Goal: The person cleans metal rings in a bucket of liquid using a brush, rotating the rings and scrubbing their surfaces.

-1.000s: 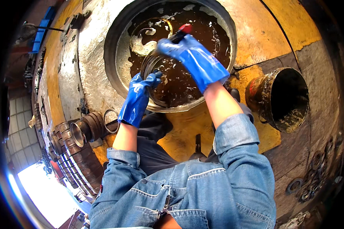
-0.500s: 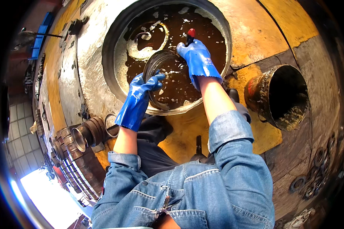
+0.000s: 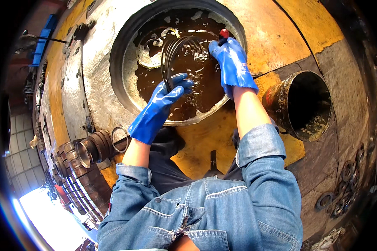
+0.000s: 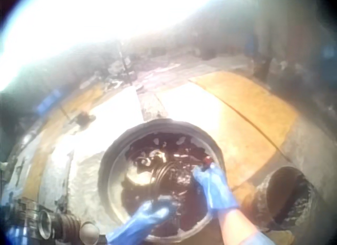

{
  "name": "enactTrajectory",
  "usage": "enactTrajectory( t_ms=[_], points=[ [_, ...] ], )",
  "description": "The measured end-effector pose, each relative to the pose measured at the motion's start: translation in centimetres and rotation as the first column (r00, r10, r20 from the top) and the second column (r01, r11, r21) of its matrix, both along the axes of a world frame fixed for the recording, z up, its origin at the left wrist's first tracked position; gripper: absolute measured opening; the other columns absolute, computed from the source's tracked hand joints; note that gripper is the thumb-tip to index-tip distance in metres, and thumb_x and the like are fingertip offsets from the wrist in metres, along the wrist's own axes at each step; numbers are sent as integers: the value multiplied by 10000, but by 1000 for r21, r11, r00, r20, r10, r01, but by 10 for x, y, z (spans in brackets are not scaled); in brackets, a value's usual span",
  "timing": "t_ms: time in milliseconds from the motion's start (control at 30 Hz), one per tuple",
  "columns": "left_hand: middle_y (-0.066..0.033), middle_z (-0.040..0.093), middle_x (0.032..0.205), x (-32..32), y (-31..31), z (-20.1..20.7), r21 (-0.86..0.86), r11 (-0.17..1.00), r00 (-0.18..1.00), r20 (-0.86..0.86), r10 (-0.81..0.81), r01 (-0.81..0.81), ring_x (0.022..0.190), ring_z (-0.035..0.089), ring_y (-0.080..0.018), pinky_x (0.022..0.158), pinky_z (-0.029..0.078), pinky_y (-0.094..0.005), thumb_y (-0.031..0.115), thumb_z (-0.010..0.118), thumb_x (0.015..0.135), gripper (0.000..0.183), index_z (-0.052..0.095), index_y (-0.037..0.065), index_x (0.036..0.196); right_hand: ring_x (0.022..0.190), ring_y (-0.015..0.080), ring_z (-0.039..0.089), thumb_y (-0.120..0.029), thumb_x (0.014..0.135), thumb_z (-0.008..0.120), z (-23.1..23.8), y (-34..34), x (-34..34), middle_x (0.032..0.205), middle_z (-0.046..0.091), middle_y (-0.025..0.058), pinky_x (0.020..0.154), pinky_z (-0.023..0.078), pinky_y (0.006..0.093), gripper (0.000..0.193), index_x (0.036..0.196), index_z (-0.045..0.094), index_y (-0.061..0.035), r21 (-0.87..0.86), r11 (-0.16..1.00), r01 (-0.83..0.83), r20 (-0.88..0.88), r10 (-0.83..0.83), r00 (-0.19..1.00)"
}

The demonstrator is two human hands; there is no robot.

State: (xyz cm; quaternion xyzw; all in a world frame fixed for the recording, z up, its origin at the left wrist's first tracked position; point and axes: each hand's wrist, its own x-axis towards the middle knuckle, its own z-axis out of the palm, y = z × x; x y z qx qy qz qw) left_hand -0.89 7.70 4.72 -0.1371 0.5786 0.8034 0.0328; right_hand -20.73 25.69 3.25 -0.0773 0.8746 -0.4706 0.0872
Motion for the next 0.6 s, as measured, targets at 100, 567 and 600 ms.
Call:
enactTrajectory(
  t_ms=[100, 567, 600],
  points=[
    [-172, 748, 1133, -5, -24, -3, 161, 986, 959, 284, 5, -53, 934, 728, -228, 886, 601, -355, 384, 652, 1060, 613, 510, -37, 1482, 997, 313, 710, -465, 908, 741, 15, -13, -6, 1058, 746, 205, 893, 525, 414, 528, 1137, 717, 11, 323, 936, -142, 132, 103, 986],
    [-162, 759, 1153, 24, -57, -22, -185, 960, 972, 64, 224, -209, 1032, 732, -240, 927, 590, -359, 254, 669, 1048, 419, 643, -49, 1336, 806, 135, 645, -366, 935, 688, 33, -107, 49, 927, 756, 76, 763, 538, 328, 334, 1069, 778, -73, -212, 748, -630, 230, 664, 711],
    [-144, 753, 1164, 22, -54, -15, -180, 957, 963, 109, 248, -226, 978, 725, -210, 919, 589, -344, 194, 705, 1023, 367, 669, -49, 1296, 802, 134, 642, -366, 935, 688, 23, -104, 40, 928, 755, 75, 763, 537, 329, 333, 1066, 778, -74, -204, 786, -584, 236, 618, 750]
  ],
)
